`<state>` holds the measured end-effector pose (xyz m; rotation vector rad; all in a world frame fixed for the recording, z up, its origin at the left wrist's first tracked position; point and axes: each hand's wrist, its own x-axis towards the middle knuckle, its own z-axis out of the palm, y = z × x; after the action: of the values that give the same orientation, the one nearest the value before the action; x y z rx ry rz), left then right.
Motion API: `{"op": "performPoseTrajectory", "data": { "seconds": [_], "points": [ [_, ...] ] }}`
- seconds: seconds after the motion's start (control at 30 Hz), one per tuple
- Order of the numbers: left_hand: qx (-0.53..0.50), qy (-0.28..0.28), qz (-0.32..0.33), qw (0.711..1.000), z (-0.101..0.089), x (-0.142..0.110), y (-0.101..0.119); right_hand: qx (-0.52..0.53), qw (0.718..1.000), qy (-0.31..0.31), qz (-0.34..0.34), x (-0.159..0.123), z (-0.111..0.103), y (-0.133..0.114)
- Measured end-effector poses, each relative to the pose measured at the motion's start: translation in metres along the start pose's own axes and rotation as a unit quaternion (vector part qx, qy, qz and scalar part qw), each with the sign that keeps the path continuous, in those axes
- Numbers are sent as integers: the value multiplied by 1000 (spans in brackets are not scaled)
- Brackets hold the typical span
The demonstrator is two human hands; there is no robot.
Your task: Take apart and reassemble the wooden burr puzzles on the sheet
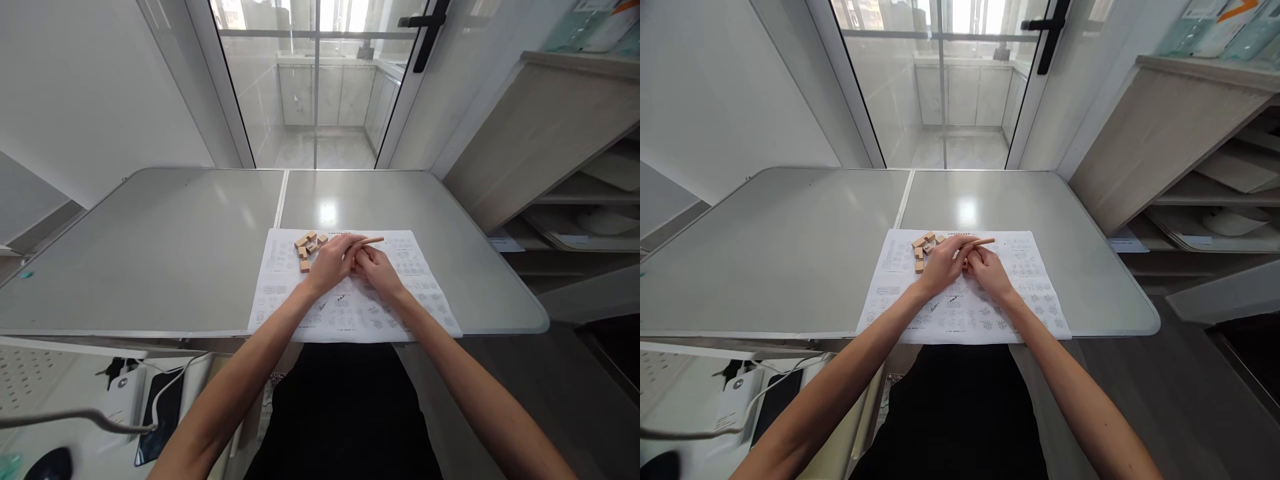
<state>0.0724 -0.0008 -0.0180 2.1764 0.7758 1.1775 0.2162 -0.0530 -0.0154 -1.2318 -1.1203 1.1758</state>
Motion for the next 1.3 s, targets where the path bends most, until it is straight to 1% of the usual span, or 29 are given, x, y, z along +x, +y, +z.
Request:
{"op": "performPoseTrajectory", "data": {
  "seconds": [0.03,0.07,0.13,0.2,0.27,0.33,0.47,0.57,0.77,0.97,1.13,1.3],
  "points": [
    [5,5,4,1000,2,0,1,2,1000,4,-3,0,1,0],
    [8,21,-3,1000,4,-1,1,5,1000,5,-10,0,2,1],
    [9,67,-33,997,7,0,1,1,1000,3,-30,0,2,0],
    [8,108,-60,992,7,1,-1,-8,999,8,-49,-1,2,-1],
    [6,130,-72,989,5,2,-3,-8,998,13,-58,-1,0,-2],
    [3,121,-73,990,2,2,-5,-4,998,17,-60,-1,-1,-2],
    [1,77,-70,995,3,-1,-4,4,998,24,-56,-1,-3,0],
    [-7,64,-72,995,4,-1,-3,14,998,26,-50,-1,-3,1],
    [-14,58,-82,995,2,1,-3,31,998,29,-44,0,-4,2],
    [-32,64,-67,995,1,1,0,29,998,25,-43,0,-5,2],
    [-21,51,-71,996,1,1,-3,13,999,15,-48,-2,-4,0],
    [-13,43,-61,997,2,0,-5,-9,998,21,-52,-3,-1,-1]
  ]
}}
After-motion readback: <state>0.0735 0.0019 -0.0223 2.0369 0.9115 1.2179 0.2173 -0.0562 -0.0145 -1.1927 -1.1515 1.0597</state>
